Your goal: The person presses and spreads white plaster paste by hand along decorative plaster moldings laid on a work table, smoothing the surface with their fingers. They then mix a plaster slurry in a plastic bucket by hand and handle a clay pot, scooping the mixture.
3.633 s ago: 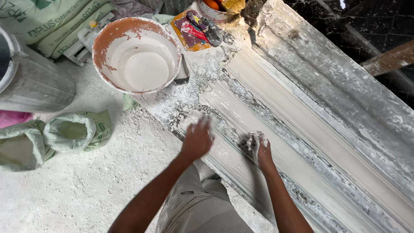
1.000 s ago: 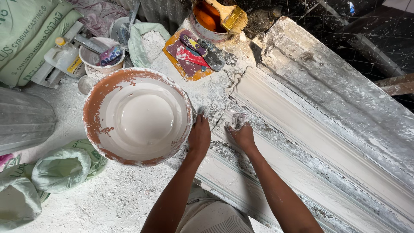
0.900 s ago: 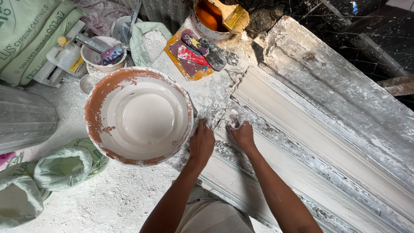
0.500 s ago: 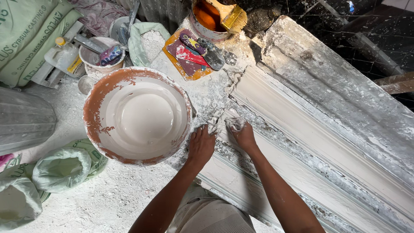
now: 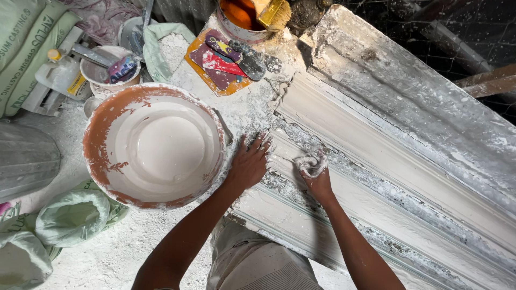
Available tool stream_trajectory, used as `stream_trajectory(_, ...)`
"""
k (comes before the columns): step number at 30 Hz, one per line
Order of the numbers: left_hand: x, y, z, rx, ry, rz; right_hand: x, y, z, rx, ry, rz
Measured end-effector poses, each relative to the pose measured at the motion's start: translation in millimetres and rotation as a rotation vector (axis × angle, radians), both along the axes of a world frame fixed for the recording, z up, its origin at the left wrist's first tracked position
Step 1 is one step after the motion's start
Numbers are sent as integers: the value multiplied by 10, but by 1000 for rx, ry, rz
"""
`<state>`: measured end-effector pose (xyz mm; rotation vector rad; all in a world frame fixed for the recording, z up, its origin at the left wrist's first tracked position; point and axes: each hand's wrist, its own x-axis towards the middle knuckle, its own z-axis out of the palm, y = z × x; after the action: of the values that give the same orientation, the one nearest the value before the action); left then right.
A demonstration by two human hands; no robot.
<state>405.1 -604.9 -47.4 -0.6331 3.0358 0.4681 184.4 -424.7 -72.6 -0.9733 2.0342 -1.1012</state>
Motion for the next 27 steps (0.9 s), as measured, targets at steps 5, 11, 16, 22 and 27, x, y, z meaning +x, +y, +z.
stream_trajectory(5,41,-42,97,-14,-141,-25,-221,423,-41,183,42,14)
stream_trajectory(11,-333,448,146,59,-7,55,-653,1260,3,223,81,-57)
stream_trajectory(16,-678,1020,331,49,-64,-87,-703,1427,61,164,257,-138)
stream_trajectory(22,-327,373,215,215,-118,233,-86,538,31,230,683,264)
stream_trajectory(27,-32,228,-41,52,-144,130,583,-617,127,152,767,498)
